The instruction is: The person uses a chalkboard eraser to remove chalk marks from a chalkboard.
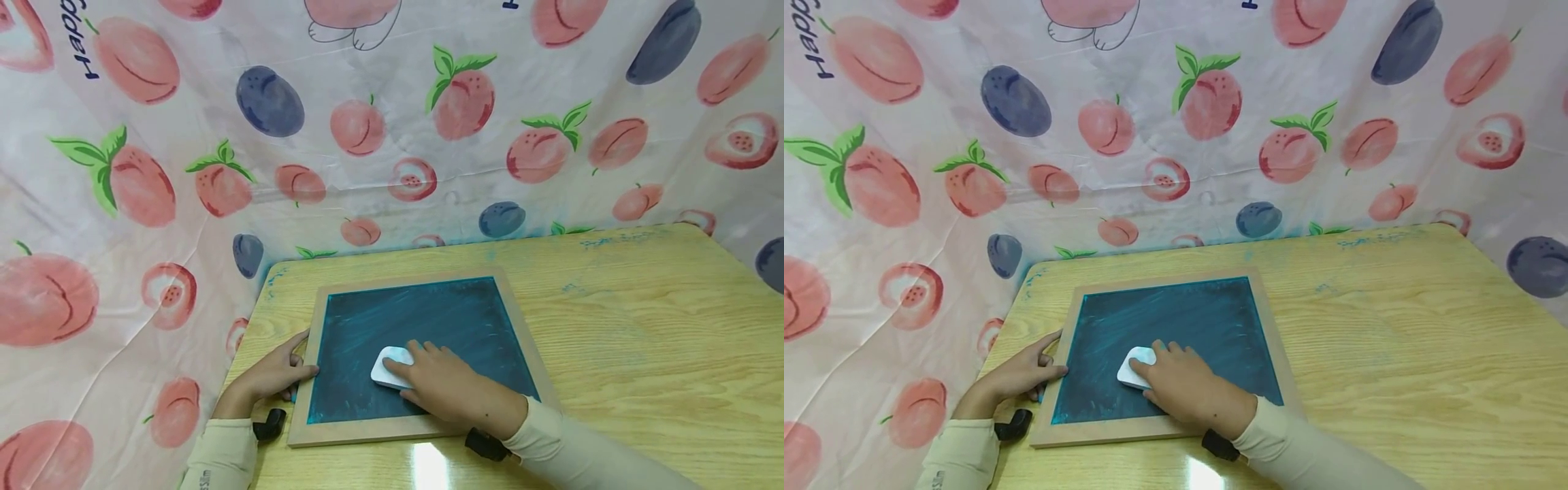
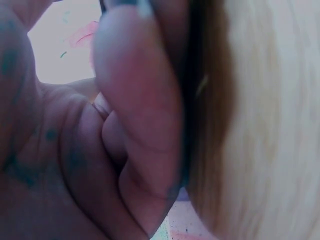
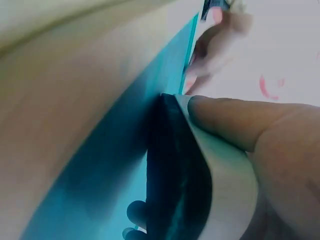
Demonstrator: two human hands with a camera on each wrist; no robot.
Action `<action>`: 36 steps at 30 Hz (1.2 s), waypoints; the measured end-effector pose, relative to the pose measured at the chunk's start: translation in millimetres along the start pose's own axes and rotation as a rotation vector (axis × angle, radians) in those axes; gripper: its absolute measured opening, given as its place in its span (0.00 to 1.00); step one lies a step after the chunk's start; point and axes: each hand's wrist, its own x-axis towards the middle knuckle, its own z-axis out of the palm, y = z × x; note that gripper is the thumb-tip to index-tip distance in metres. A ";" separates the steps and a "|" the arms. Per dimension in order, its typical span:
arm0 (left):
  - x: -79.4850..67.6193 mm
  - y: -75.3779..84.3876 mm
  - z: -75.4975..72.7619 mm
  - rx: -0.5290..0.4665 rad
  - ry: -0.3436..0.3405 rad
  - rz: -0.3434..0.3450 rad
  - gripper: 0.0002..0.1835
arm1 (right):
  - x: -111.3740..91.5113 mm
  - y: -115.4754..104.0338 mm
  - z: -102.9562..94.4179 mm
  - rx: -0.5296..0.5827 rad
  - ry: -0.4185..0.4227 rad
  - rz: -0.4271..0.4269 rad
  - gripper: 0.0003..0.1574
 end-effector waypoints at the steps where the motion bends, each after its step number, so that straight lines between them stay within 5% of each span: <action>1: -0.3 0.3 0.0 0.000 -0.002 0.001 0.49 | -1.2 5.0 0.3 0.013 0.001 0.025 0.32; 10: -1.1 0.5 -0.5 -0.004 -0.013 0.011 0.49 | -18.0 66.1 2.5 0.022 0.113 0.245 0.33; 19: -1.6 1.3 -0.3 -0.006 -0.018 0.007 0.48 | -30.5 110.9 -4.6 0.018 0.130 0.353 0.32; 28: -2.4 2.7 0.5 -0.012 -0.020 -0.004 0.49 | -28.8 104.2 -1.6 0.026 0.147 0.332 0.32; 36: -2.4 3.4 0.5 -0.013 -0.019 0.001 0.48 | -7.7 55.9 -0.7 0.011 0.080 0.191 0.32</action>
